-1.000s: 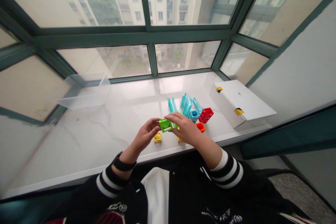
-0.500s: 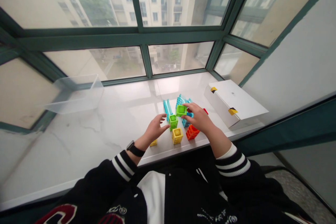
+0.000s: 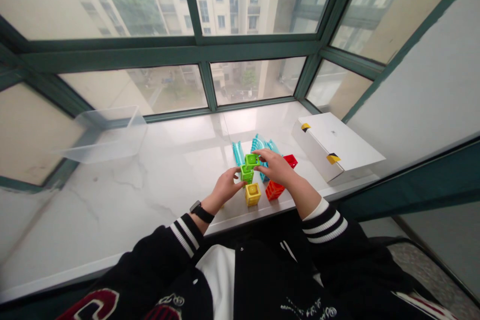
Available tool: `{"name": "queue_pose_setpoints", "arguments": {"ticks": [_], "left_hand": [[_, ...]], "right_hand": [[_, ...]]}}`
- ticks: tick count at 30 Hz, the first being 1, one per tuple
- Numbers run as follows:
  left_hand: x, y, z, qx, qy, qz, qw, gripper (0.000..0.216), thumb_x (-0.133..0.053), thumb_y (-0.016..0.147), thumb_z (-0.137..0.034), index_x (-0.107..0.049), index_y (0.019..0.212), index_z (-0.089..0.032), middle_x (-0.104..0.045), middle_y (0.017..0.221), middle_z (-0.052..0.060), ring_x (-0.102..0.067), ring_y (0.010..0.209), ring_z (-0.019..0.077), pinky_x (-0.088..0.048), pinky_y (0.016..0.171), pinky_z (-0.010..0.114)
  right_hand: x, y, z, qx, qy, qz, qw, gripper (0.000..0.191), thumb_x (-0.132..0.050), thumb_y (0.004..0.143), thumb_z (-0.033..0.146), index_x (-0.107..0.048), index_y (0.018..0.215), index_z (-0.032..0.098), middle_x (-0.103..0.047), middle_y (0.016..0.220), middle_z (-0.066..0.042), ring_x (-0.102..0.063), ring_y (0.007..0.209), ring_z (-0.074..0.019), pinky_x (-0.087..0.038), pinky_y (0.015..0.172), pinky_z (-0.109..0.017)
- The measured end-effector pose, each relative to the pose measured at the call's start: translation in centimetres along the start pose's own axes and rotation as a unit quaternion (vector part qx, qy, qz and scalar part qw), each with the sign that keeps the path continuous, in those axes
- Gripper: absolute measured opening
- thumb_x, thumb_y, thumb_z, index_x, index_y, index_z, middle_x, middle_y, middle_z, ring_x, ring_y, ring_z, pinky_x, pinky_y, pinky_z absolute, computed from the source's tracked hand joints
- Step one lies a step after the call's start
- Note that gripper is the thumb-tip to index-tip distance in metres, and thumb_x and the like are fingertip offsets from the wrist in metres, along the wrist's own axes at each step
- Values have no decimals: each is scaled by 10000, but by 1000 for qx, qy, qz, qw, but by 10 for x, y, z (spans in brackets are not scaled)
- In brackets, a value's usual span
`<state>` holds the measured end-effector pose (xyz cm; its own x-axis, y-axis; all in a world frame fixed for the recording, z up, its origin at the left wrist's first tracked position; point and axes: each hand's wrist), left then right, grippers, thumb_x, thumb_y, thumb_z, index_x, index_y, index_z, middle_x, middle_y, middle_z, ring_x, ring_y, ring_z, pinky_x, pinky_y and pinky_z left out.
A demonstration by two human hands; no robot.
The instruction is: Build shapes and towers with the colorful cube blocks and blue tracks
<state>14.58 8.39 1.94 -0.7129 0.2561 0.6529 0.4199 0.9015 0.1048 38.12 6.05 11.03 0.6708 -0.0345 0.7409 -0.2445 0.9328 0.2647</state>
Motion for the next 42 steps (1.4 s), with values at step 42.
{"name": "queue_pose_setpoints", "arguments": {"ticks": [42], "left_hand": [[1, 2, 3, 11, 46, 9, 999, 386, -817, 841, -358, -720, 1199, -254, -783, 1165, 70, -754, 906, 238, -552, 848, 341]], "right_hand": [[-27, 7, -11, -3, -58, 69, 996, 689, -824, 787, 127, -597, 1426, 249, -722, 1321, -105, -723, 1127, -284, -574, 1009, -451]]}}
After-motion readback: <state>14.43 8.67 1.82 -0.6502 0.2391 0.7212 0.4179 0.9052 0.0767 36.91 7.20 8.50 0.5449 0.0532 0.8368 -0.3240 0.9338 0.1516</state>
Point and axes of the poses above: each hand's wrist, its own y-axis towards the middle knuckle, its own x-axis out of the back of the hand, z = x × y
